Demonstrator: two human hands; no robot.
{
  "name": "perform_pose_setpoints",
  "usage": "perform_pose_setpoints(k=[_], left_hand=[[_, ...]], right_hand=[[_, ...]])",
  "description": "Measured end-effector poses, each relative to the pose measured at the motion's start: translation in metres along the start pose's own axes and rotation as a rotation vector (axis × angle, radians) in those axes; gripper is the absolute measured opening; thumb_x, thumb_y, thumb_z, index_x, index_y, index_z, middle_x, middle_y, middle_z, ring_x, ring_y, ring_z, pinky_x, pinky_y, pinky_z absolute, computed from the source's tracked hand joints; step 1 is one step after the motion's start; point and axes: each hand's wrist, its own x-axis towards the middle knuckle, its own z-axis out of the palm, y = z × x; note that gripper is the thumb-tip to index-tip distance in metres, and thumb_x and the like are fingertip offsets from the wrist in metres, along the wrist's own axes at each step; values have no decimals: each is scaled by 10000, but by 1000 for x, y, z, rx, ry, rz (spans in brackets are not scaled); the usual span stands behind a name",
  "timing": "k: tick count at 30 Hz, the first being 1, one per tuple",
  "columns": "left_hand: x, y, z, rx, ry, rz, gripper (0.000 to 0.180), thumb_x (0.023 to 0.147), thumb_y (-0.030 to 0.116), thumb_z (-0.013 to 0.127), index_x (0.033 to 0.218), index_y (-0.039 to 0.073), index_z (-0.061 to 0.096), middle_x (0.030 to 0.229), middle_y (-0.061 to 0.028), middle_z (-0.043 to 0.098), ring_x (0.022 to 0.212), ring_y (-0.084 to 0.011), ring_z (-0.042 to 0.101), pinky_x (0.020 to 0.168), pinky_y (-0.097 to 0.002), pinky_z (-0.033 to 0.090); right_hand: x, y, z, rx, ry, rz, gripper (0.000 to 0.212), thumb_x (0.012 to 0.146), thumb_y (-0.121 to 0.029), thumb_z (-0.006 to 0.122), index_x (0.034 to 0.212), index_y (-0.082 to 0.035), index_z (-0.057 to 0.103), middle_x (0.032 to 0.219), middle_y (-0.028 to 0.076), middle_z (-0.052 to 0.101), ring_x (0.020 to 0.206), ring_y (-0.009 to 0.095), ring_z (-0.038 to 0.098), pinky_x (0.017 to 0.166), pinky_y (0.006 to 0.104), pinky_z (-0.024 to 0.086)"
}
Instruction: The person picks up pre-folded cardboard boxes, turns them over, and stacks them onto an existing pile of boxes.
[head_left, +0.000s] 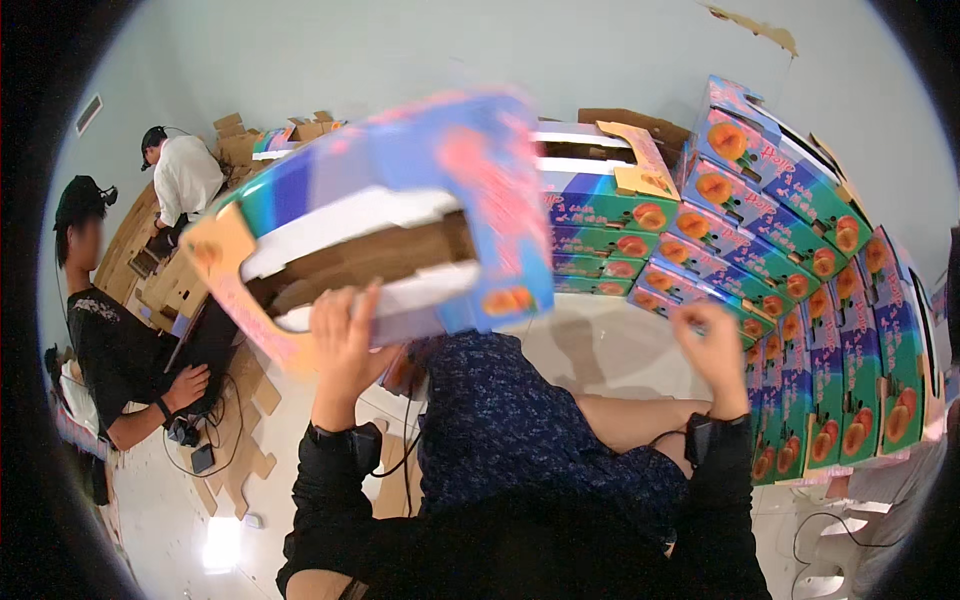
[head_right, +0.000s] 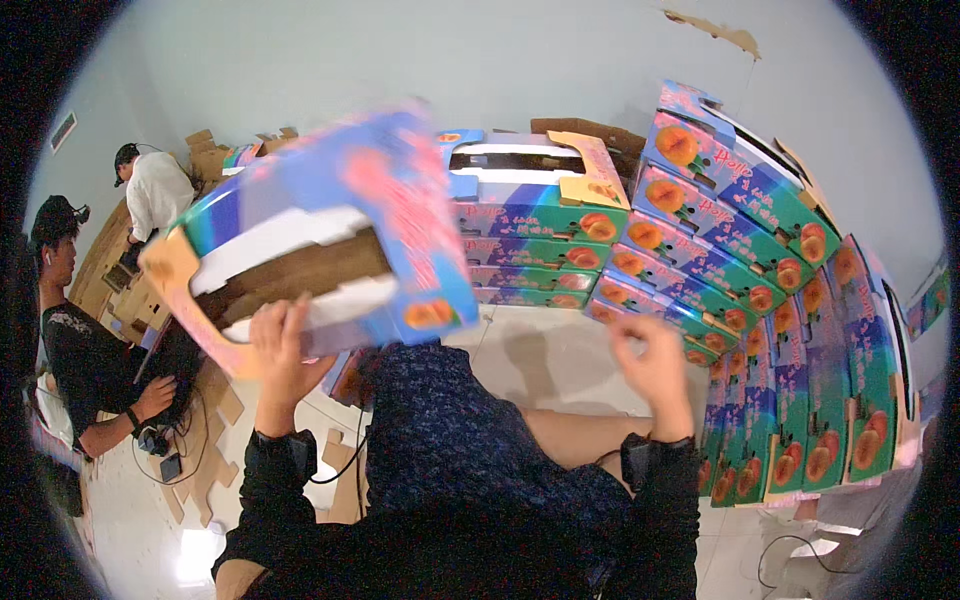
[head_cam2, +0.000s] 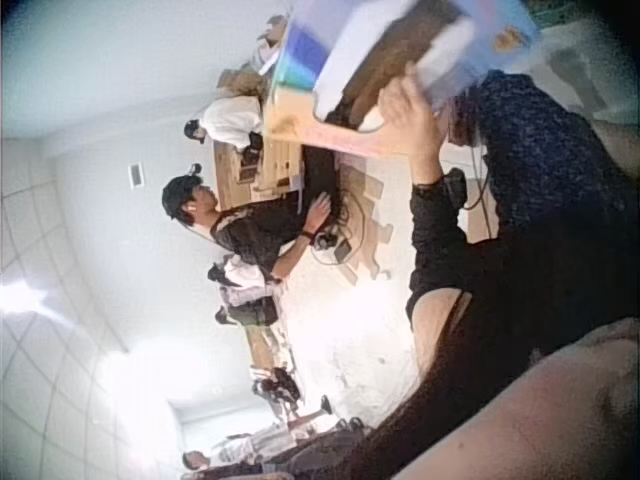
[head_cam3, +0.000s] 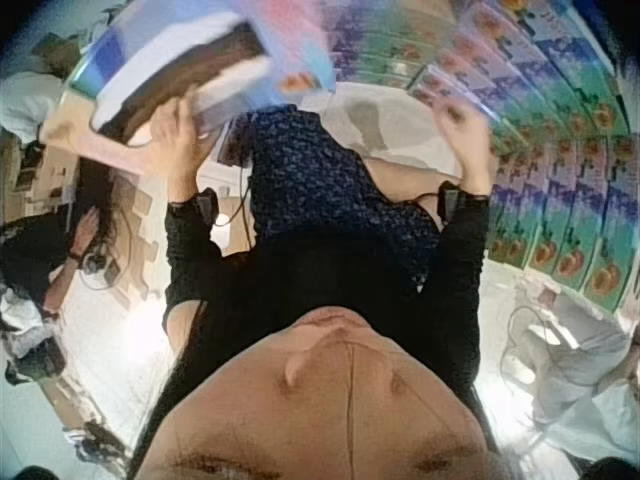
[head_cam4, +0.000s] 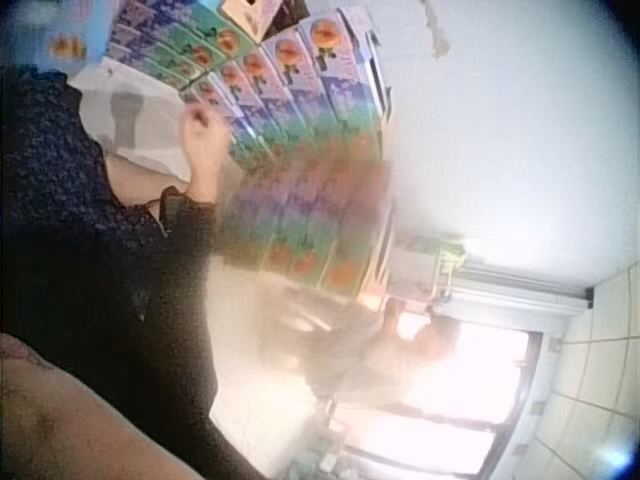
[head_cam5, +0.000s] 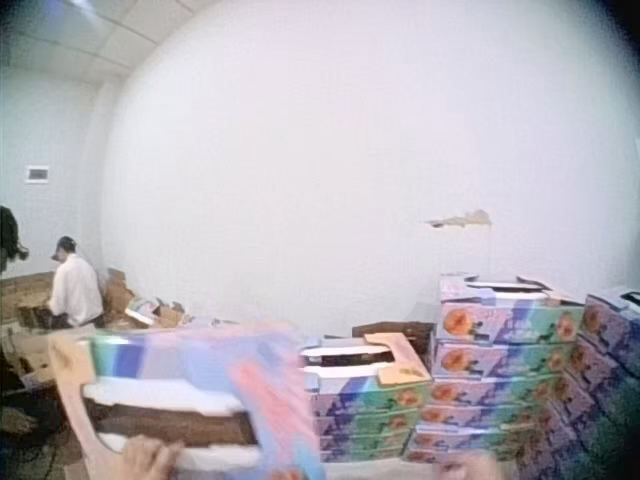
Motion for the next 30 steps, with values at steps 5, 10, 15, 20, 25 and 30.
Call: perform_pose_setpoints(k=[5,10,15,20,25,30], left_hand=[[11,12,-2,-13,-214,399,630,715,188,644,1324,205,486,1117,-63,509,1095,-243,507,1028,-451,369],[23,35,6,-12,-266,824,542,785,139,541,1301,287,470,1085,3,516,1087,-163,506,1004,-357,393],[25,45,13,-27,-174,877,542,779,155,543,1290,313,457,1118,19,506,1093,-139,495,1004,-324,373],[18,44,25,21,-239,868,583,792,168,538,1332,336,398,1220,13,501,1209,-172,458,1068,-383,298],[24,44,29,26,-241,768,569,818,187,519,1346,359,396,1437,-37,396,1292,-208,403,1082,-380,275],[17,43,41,-52,-92,458,570,818,130,536,1325,379,458,1444,-75,373,1344,-268,313,1103,-426,202]], right_hand=[[43,-78,-64,413,218,-167,328,766,-142,716,1035,2,597,1037,80,627,1016,176,578,863,302,430],[54,-91,-37,372,-537,-262,1053,669,-262,825,1465,-19,179,1457,153,323,1334,251,332,1061,364,298],[27,-52,-1,411,-732,-156,1221,609,-268,862,1483,3,54,1539,187,118,1403,261,194,1124,353,167],[0,-72,11,598,-503,-244,1255,537,-178,880,1487,-5,79,1496,174,242,1374,250,255,1114,344,190],[-25,-77,22,736,-360,-33,1190,545,-105,837,1486,-9,115,1452,149,312,1320,225,339,1092,338,242],[-36,-82,11,806,-200,-10,1148,556,-113,831,1471,4,148,1434,162,337,1318,240,357,1093,360,257]])
